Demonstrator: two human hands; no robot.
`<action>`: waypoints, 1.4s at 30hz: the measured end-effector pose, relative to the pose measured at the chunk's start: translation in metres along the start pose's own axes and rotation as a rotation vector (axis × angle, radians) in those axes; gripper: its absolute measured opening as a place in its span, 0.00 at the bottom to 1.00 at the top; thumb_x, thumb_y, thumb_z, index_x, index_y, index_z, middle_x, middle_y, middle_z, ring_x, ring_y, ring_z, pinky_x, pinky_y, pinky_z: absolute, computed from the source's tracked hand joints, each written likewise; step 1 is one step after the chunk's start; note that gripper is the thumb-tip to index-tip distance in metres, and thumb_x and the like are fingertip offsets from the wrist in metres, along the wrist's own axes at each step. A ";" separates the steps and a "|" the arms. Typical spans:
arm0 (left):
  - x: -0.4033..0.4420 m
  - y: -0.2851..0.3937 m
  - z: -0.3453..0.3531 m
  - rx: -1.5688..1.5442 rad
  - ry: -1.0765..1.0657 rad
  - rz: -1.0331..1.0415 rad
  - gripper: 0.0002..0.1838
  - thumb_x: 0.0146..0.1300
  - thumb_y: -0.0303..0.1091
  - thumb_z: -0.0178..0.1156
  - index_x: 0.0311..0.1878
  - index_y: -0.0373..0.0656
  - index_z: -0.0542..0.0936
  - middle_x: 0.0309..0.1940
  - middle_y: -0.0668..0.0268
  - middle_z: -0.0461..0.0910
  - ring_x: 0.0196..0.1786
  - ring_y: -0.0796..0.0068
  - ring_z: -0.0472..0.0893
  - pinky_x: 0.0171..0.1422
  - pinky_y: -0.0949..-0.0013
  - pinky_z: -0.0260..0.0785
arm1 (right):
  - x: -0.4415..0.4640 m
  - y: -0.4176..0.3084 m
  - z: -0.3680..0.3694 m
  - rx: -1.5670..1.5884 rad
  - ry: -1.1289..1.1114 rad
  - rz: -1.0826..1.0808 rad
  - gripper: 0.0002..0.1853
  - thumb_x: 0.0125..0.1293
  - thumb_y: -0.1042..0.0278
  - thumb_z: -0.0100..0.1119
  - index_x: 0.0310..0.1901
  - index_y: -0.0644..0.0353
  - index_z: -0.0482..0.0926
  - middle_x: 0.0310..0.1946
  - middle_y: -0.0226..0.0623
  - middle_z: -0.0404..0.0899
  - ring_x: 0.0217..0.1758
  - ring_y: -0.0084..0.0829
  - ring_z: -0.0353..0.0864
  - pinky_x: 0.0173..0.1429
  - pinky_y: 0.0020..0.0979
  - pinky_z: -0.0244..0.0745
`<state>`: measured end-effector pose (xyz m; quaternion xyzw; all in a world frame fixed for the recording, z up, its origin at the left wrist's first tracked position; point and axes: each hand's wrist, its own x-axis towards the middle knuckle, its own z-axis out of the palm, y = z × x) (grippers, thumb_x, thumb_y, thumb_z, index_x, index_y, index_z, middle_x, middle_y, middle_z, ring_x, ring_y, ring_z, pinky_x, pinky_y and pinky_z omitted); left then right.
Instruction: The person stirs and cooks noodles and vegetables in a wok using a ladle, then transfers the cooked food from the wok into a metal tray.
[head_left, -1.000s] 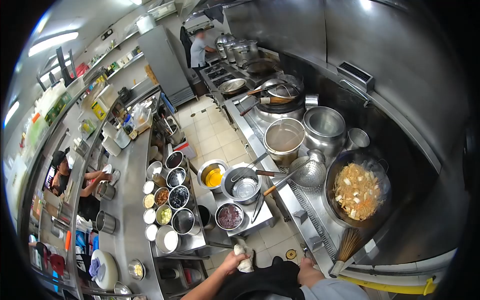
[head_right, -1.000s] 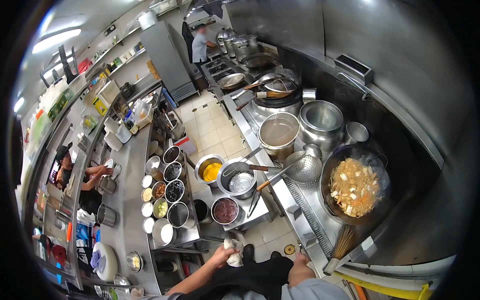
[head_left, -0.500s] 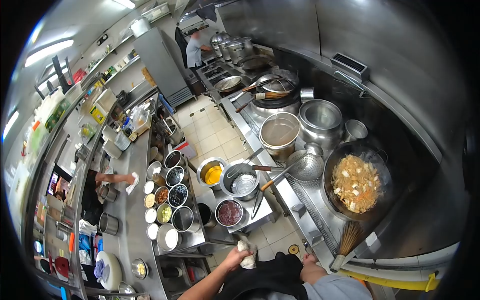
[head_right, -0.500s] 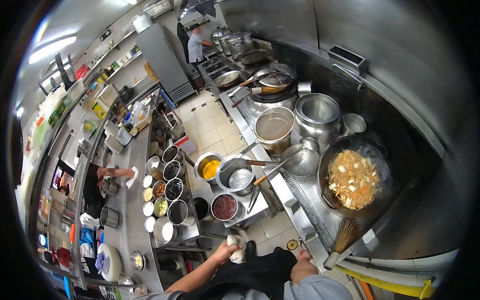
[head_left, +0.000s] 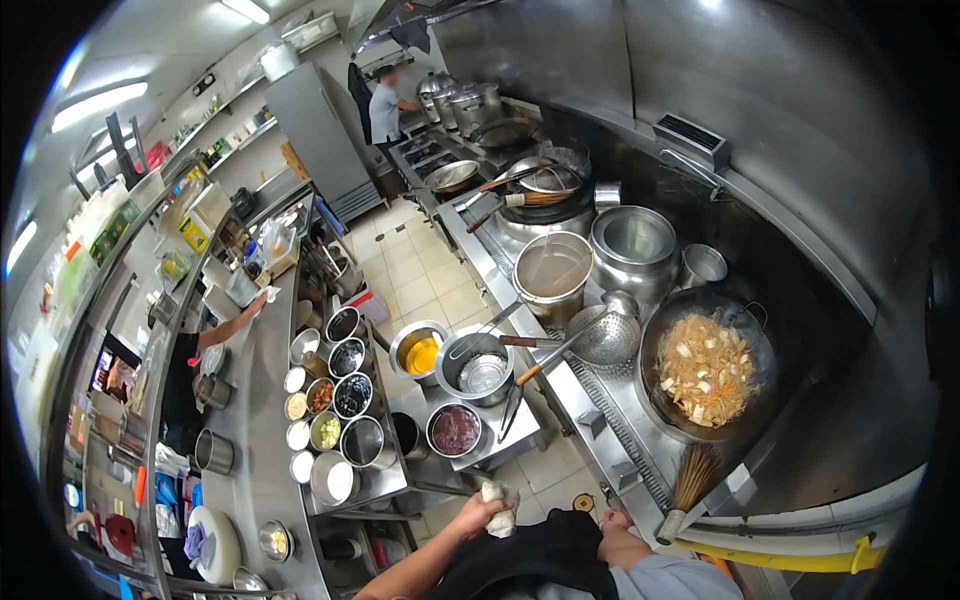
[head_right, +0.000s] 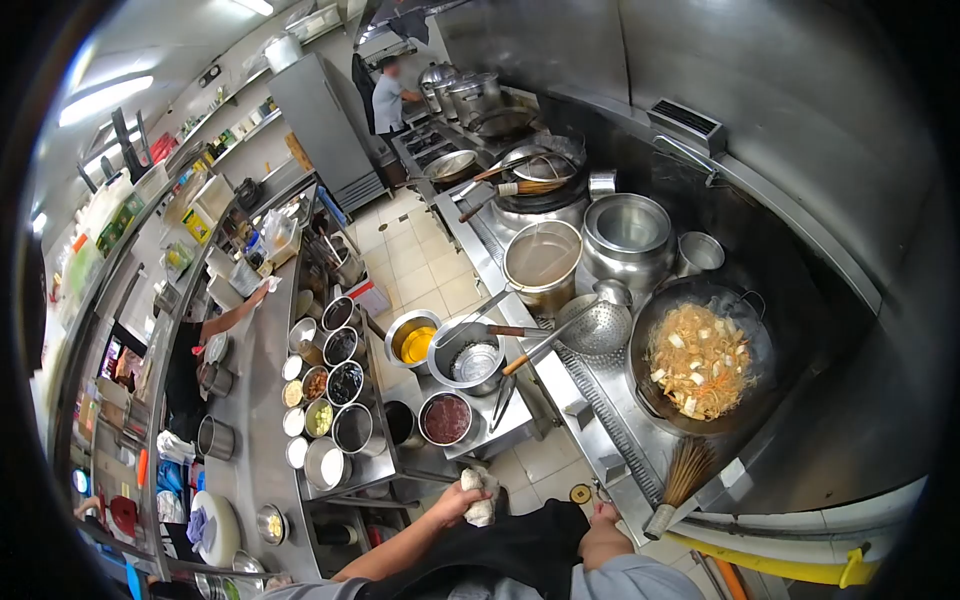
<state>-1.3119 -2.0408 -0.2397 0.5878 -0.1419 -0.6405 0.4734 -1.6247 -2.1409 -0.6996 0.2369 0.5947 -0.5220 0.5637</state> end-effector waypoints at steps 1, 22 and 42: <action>0.000 0.002 0.001 -0.001 0.011 0.002 0.13 0.58 0.28 0.64 0.46 0.38 0.77 0.35 0.66 0.81 0.37 0.73 0.82 0.43 0.66 0.76 | 0.000 0.001 0.002 -0.009 -0.004 -0.034 0.15 0.65 0.80 0.52 0.45 0.44 0.74 0.39 0.26 0.71 0.34 0.24 0.70 0.27 0.21 0.70; 0.006 -0.019 -0.008 -0.025 0.014 0.044 0.14 0.59 0.28 0.65 0.48 0.38 0.77 0.36 0.67 0.80 0.37 0.74 0.81 0.43 0.66 0.75 | -0.004 -0.001 0.002 -0.165 0.041 -0.046 0.21 0.66 0.77 0.54 0.57 0.42 0.69 0.49 0.29 0.71 0.37 0.28 0.73 0.31 0.24 0.78; -0.001 -0.018 -0.010 -0.017 0.013 0.029 0.13 0.60 0.28 0.64 0.48 0.37 0.78 0.37 0.65 0.81 0.37 0.73 0.81 0.44 0.66 0.75 | -0.070 -0.030 0.025 -0.223 0.154 0.008 0.13 0.70 0.67 0.54 0.54 0.39 0.73 0.46 0.28 0.73 0.38 0.27 0.74 0.32 0.23 0.78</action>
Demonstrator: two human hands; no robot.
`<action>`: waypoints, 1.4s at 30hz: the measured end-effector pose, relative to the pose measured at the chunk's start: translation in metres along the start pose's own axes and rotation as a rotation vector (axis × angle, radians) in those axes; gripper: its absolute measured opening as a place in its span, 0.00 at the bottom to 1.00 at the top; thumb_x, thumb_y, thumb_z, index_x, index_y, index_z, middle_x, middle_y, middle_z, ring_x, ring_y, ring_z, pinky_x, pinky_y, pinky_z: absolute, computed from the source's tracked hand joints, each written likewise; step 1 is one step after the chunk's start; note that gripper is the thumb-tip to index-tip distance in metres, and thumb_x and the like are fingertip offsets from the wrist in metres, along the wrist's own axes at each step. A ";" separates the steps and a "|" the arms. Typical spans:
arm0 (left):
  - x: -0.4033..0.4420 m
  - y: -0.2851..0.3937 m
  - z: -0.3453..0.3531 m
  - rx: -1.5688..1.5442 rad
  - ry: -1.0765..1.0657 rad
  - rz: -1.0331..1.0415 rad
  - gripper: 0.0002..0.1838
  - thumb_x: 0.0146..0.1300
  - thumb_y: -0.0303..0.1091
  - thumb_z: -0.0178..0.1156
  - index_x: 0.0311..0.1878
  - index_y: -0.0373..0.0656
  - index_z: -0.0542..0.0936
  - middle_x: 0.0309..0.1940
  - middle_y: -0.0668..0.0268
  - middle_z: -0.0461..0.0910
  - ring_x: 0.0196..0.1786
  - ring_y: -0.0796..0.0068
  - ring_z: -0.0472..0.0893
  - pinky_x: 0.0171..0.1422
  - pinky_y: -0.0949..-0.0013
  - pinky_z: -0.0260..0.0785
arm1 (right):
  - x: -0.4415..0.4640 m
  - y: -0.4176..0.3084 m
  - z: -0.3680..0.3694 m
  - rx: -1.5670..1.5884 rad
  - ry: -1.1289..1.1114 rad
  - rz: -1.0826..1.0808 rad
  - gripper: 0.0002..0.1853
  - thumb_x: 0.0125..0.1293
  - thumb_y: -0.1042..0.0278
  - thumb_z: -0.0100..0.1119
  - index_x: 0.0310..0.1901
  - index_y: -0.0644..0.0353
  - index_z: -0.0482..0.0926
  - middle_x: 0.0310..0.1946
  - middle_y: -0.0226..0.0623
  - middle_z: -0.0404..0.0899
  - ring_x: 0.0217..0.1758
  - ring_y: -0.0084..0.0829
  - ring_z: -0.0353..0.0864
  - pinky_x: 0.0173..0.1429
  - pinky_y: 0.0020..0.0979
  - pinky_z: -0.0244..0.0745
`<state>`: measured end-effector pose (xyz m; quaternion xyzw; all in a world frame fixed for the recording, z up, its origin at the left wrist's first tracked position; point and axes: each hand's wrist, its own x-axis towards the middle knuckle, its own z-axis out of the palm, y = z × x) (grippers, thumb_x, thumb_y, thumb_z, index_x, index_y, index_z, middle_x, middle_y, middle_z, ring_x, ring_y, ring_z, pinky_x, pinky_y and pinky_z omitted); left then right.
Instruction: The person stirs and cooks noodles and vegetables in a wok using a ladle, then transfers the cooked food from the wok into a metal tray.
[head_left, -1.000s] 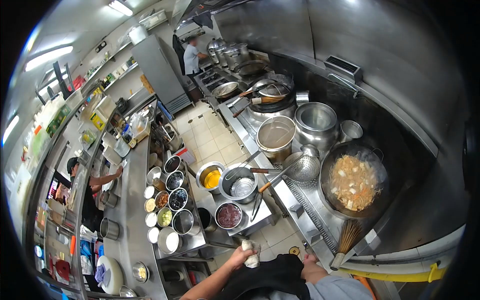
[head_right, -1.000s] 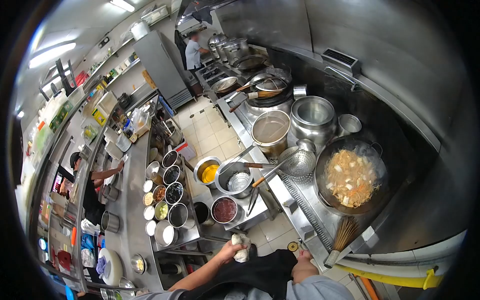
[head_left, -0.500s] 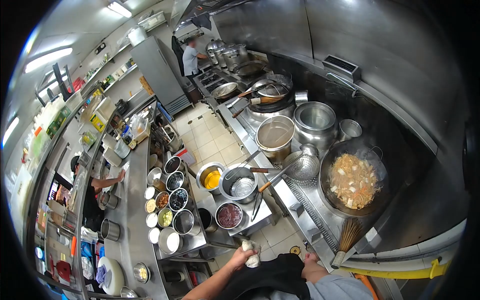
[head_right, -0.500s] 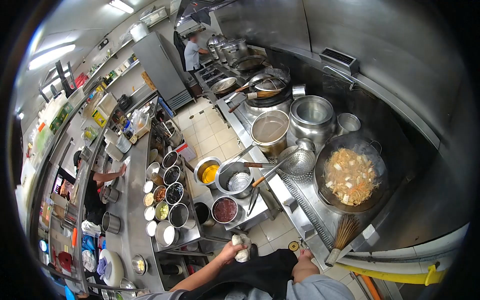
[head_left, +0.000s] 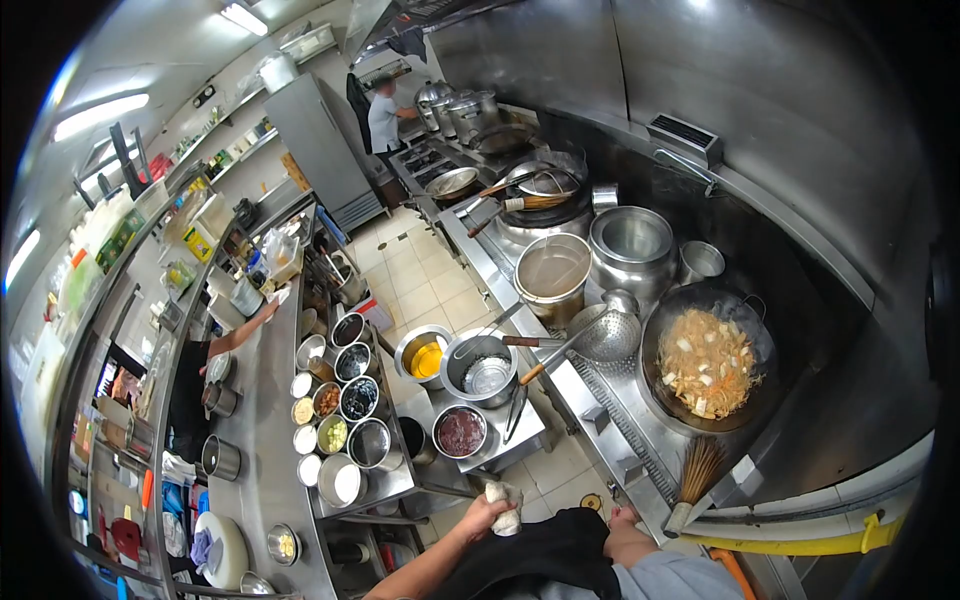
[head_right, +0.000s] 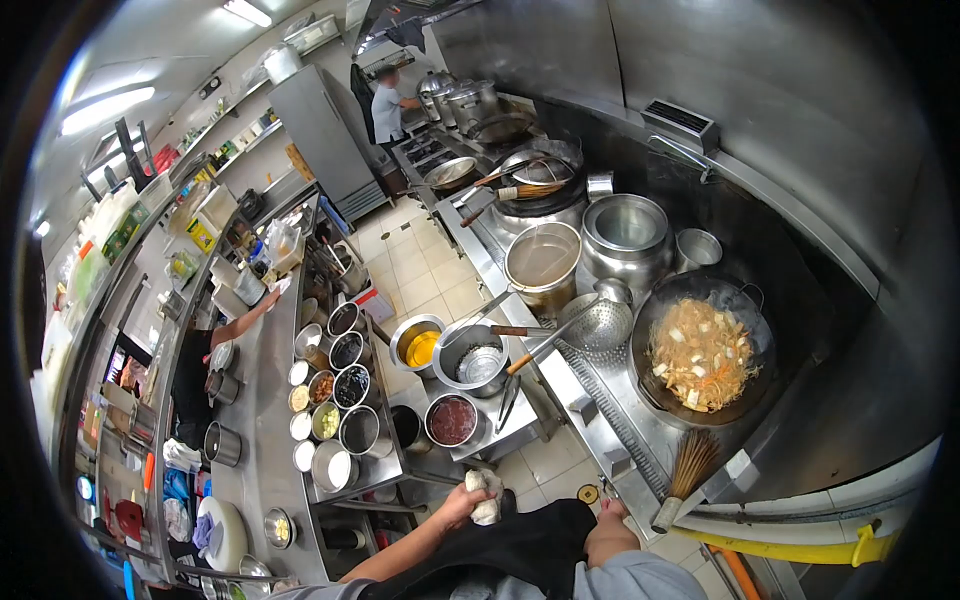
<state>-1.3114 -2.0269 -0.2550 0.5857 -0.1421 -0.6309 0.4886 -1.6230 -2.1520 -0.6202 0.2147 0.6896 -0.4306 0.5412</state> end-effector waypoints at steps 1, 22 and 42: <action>-0.002 0.002 0.002 0.008 0.001 -0.001 0.13 0.60 0.28 0.64 0.48 0.37 0.78 0.37 0.65 0.81 0.37 0.73 0.81 0.44 0.66 0.75 | 0.000 0.000 0.001 -0.002 0.012 -0.002 0.13 0.69 0.68 0.54 0.53 0.40 0.73 0.46 0.28 0.73 0.38 0.27 0.74 0.32 0.23 0.78; 0.004 -0.003 -0.004 0.036 -0.002 -0.006 0.15 0.59 0.27 0.64 0.49 0.36 0.76 0.37 0.65 0.80 0.37 0.72 0.82 0.43 0.65 0.76 | 0.060 0.028 0.001 0.018 -0.086 -0.133 0.10 0.69 0.73 0.50 0.50 0.47 0.72 0.38 0.31 0.75 0.26 0.26 0.71 0.23 0.22 0.70; -0.001 0.014 0.004 0.103 -0.006 -0.029 0.13 0.59 0.27 0.64 0.47 0.37 0.77 0.36 0.66 0.81 0.36 0.74 0.82 0.42 0.67 0.76 | -0.015 0.002 0.001 0.008 -0.003 -0.100 0.16 0.66 0.77 0.48 0.49 0.42 0.74 0.44 0.29 0.75 0.32 0.26 0.74 0.26 0.22 0.73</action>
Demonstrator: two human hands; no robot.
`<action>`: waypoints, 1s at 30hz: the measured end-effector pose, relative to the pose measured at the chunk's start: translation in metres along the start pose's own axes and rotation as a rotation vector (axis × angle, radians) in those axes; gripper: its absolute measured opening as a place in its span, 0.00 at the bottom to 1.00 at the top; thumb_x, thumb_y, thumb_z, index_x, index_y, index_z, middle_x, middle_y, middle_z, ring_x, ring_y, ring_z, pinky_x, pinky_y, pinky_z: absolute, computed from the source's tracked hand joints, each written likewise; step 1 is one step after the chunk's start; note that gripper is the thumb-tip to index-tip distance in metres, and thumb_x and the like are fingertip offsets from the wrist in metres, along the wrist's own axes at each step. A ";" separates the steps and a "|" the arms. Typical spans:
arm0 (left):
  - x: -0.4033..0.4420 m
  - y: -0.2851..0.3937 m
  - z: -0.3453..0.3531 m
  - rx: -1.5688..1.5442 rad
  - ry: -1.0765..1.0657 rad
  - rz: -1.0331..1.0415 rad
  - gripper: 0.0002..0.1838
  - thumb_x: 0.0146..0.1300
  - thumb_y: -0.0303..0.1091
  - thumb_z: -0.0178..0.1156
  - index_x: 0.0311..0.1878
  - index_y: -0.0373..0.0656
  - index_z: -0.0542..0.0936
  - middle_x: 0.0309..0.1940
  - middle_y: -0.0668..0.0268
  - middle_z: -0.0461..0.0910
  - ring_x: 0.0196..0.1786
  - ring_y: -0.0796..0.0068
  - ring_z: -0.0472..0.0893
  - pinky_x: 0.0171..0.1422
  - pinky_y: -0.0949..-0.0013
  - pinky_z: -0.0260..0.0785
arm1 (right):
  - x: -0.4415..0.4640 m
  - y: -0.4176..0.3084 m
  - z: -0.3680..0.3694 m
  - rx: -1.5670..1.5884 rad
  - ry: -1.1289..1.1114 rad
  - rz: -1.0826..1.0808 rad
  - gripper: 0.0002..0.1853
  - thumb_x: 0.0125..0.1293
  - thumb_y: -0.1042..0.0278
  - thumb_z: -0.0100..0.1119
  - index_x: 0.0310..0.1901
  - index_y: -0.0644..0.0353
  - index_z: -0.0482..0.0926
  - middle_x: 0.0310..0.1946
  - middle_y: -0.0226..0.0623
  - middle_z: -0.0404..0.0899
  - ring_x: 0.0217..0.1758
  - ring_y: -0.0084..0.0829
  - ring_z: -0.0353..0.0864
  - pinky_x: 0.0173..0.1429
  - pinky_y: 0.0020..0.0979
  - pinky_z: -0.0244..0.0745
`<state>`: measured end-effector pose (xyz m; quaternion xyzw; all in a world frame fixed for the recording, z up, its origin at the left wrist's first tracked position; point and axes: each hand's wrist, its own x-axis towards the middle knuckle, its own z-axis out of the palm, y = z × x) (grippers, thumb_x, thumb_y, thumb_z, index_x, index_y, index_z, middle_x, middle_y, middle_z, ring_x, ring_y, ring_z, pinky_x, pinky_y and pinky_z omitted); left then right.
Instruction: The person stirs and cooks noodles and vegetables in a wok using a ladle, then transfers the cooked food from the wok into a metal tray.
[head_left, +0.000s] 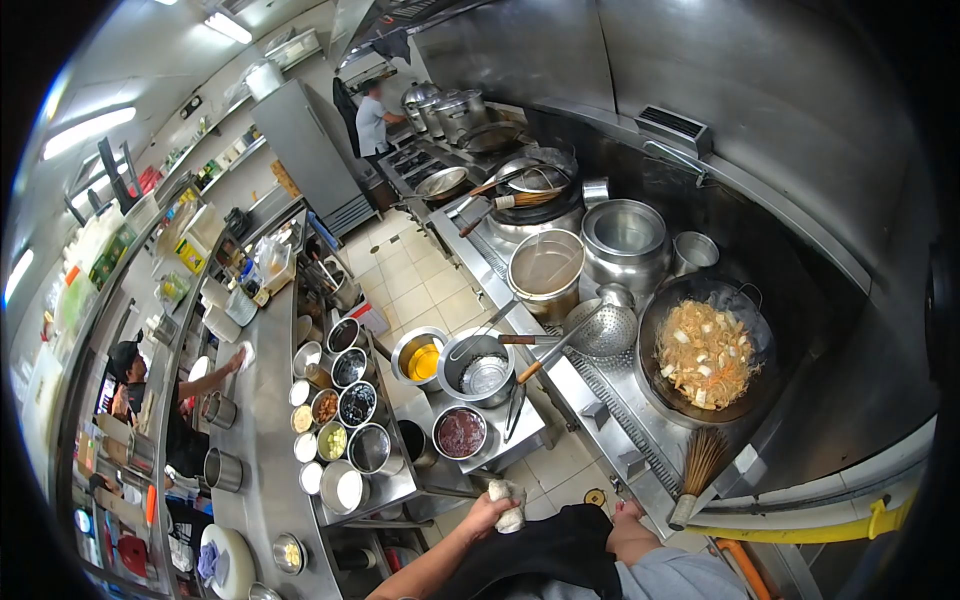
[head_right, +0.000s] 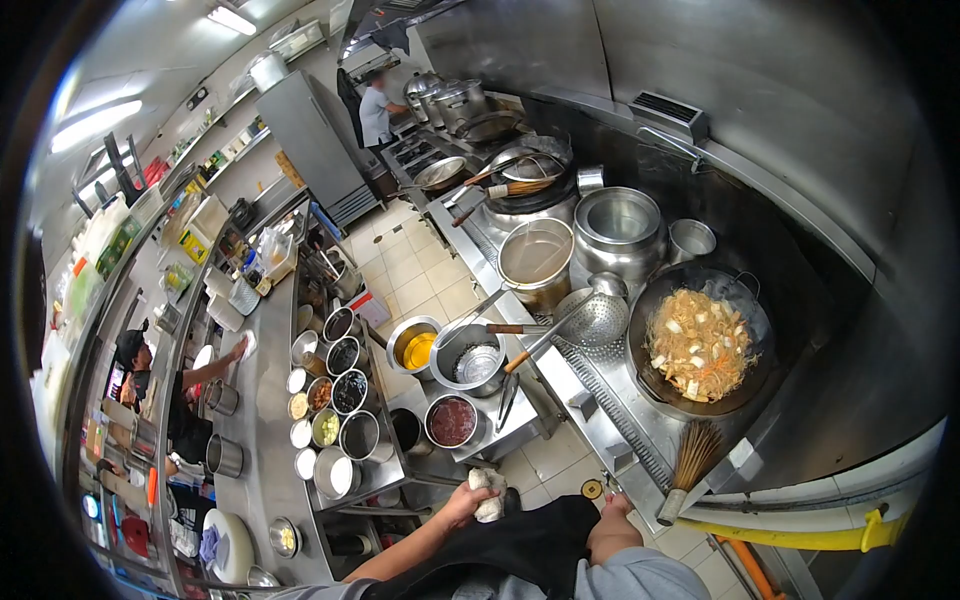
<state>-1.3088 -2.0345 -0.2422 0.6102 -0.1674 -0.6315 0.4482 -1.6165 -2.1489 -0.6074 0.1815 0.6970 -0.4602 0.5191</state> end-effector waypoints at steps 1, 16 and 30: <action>0.000 0.000 0.000 -0.004 0.000 0.001 0.13 0.59 0.27 0.64 0.47 0.37 0.77 0.36 0.66 0.81 0.36 0.74 0.82 0.42 0.67 0.76 | -0.001 -0.001 0.000 0.005 0.021 -0.004 0.16 0.66 0.78 0.47 0.49 0.42 0.74 0.43 0.29 0.75 0.31 0.26 0.74 0.26 0.22 0.73; 0.019 -0.021 -0.014 -0.095 -0.011 0.033 0.16 0.59 0.25 0.62 0.50 0.36 0.76 0.38 0.64 0.81 0.37 0.72 0.82 0.43 0.66 0.76 | 0.031 0.013 -0.006 0.048 -0.016 -0.045 0.13 0.65 0.78 0.53 0.50 0.54 0.71 0.37 0.35 0.73 0.30 0.29 0.75 0.26 0.25 0.75; 0.016 -0.006 0.001 -0.035 0.011 0.011 0.14 0.57 0.23 0.61 0.47 0.37 0.75 0.36 0.64 0.79 0.36 0.70 0.81 0.41 0.65 0.75 | -0.008 0.007 0.002 0.013 -0.010 -0.287 0.17 0.65 0.56 0.60 0.52 0.55 0.76 0.34 0.33 0.80 0.19 0.27 0.75 0.18 0.29 0.67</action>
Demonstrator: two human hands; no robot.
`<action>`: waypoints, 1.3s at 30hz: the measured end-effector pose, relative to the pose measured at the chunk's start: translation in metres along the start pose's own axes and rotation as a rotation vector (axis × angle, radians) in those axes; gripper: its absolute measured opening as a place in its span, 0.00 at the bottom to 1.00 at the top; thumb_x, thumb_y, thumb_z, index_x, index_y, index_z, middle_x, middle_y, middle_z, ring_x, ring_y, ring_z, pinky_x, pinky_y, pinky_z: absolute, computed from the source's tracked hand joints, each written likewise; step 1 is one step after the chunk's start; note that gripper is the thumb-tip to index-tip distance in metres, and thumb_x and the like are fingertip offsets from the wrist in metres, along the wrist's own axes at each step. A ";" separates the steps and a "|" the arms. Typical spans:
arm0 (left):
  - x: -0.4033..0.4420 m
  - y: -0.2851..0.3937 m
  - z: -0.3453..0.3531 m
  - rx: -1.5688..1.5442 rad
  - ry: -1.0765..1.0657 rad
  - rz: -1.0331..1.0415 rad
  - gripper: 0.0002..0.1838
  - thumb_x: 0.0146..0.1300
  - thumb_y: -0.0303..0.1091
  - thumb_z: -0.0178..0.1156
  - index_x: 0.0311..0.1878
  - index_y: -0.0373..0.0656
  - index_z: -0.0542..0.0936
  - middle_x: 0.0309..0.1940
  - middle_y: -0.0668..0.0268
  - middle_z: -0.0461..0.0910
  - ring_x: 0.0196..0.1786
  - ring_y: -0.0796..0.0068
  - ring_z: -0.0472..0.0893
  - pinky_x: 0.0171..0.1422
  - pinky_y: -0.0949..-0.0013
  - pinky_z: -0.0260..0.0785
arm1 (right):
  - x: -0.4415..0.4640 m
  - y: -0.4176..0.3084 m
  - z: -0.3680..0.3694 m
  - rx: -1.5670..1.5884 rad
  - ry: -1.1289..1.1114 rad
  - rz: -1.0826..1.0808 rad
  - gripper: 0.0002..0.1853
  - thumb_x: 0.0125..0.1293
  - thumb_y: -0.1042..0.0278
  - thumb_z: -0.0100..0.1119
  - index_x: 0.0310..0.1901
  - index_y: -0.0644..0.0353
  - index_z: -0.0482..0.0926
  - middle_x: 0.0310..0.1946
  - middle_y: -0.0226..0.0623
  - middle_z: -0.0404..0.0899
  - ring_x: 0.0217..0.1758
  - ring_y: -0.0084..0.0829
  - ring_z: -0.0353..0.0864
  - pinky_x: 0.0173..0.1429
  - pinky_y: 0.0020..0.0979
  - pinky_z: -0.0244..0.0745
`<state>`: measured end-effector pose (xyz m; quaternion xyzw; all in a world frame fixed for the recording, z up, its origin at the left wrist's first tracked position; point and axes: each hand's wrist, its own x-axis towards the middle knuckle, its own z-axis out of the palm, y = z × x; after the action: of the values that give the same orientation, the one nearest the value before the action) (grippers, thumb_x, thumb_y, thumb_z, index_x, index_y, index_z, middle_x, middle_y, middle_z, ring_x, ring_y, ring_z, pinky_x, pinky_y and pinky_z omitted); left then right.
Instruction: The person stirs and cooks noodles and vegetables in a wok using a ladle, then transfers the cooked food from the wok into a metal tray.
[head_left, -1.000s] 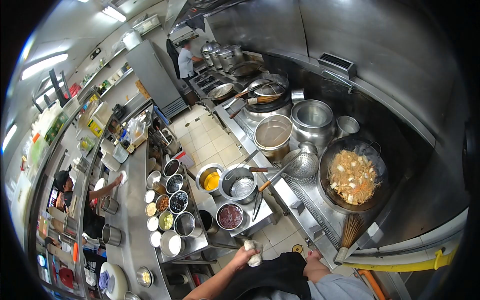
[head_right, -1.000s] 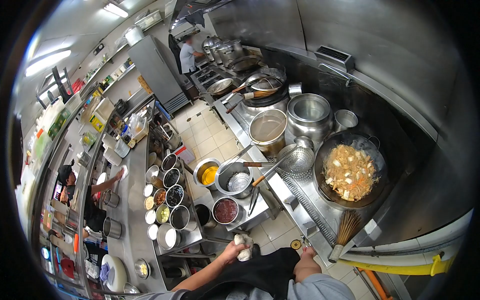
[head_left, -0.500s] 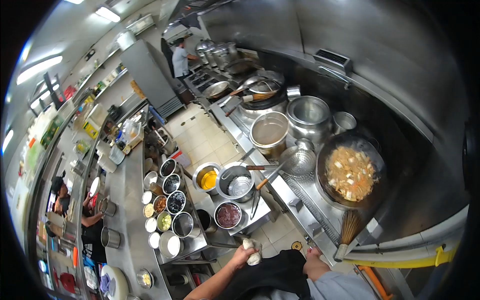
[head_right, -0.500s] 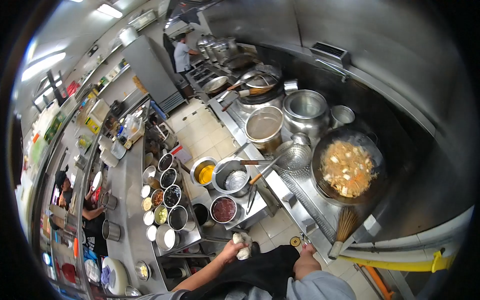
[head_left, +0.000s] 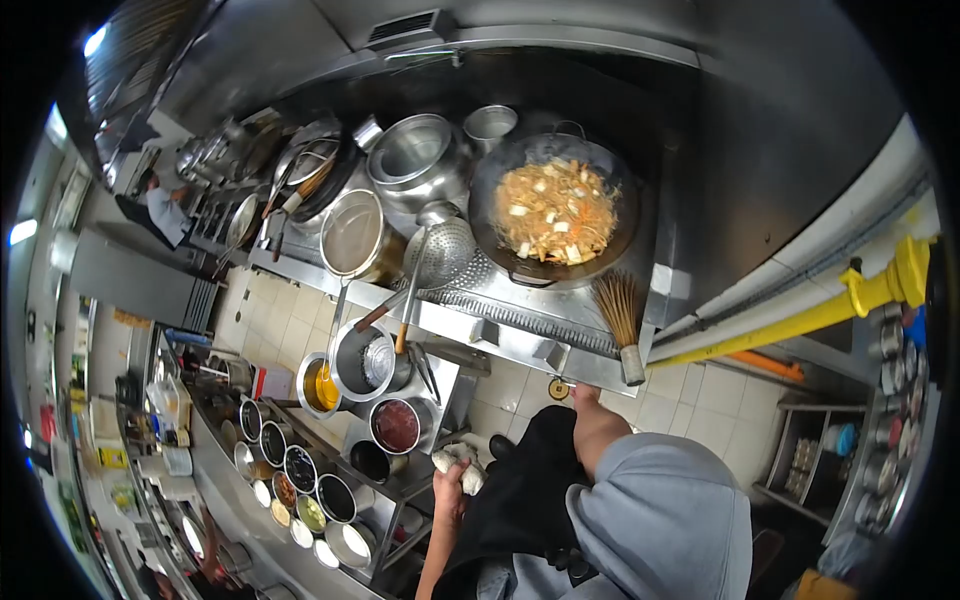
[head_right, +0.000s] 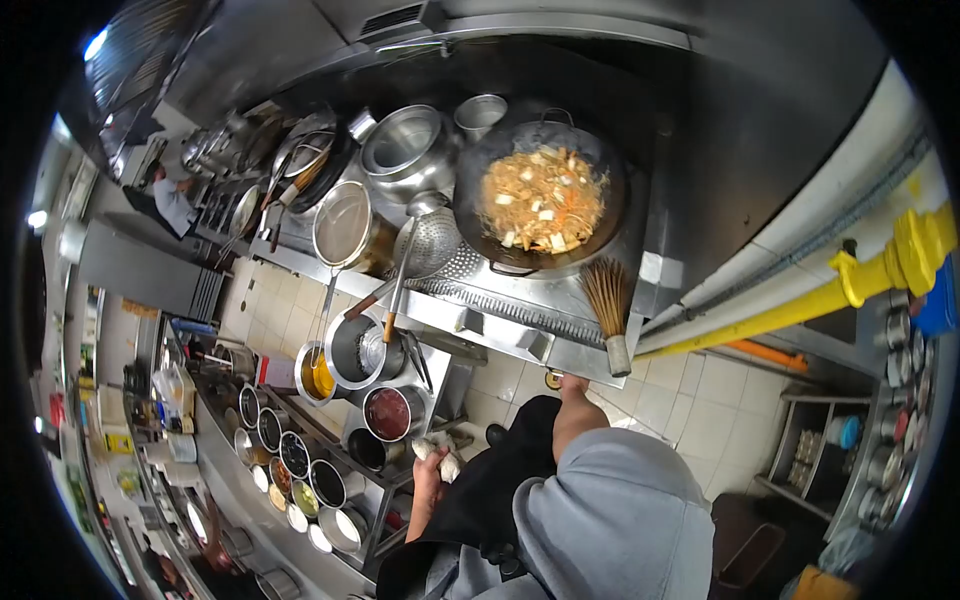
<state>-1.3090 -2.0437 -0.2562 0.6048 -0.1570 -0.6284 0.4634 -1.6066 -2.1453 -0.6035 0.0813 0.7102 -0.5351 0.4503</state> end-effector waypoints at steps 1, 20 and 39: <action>0.003 0.000 0.000 0.019 -0.008 -0.010 0.14 0.57 0.23 0.61 0.47 0.37 0.75 0.36 0.64 0.79 0.36 0.70 0.81 0.41 0.65 0.75 | -0.002 -0.001 0.001 0.011 0.017 0.011 0.17 0.65 0.56 0.60 0.52 0.55 0.76 0.34 0.33 0.80 0.19 0.27 0.75 0.18 0.29 0.67; 0.144 0.067 0.137 0.100 -0.378 -0.268 0.11 0.66 0.33 0.55 0.47 0.37 0.76 0.42 0.59 0.80 0.46 0.61 0.81 0.54 0.55 0.76 | 0.030 0.033 -0.010 -1.311 -0.146 -0.560 0.27 0.62 0.56 0.52 0.64 0.51 0.73 0.64 0.41 0.72 0.65 0.43 0.73 0.67 0.41 0.69; 0.324 0.101 0.326 0.417 -0.674 -0.480 0.18 0.70 0.37 0.37 0.42 0.45 0.80 0.33 0.63 0.81 0.36 0.62 0.82 0.37 0.57 0.78 | -0.005 0.011 -0.016 -0.917 -0.022 -0.494 0.15 0.54 0.61 0.57 0.39 0.61 0.83 0.42 0.47 0.82 0.50 0.45 0.81 0.53 0.39 0.77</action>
<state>-1.5120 -2.4651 -0.3076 0.4664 -0.2774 -0.8344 0.0964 -1.6064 -2.1254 -0.6068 -0.2999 0.8649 -0.2602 0.3071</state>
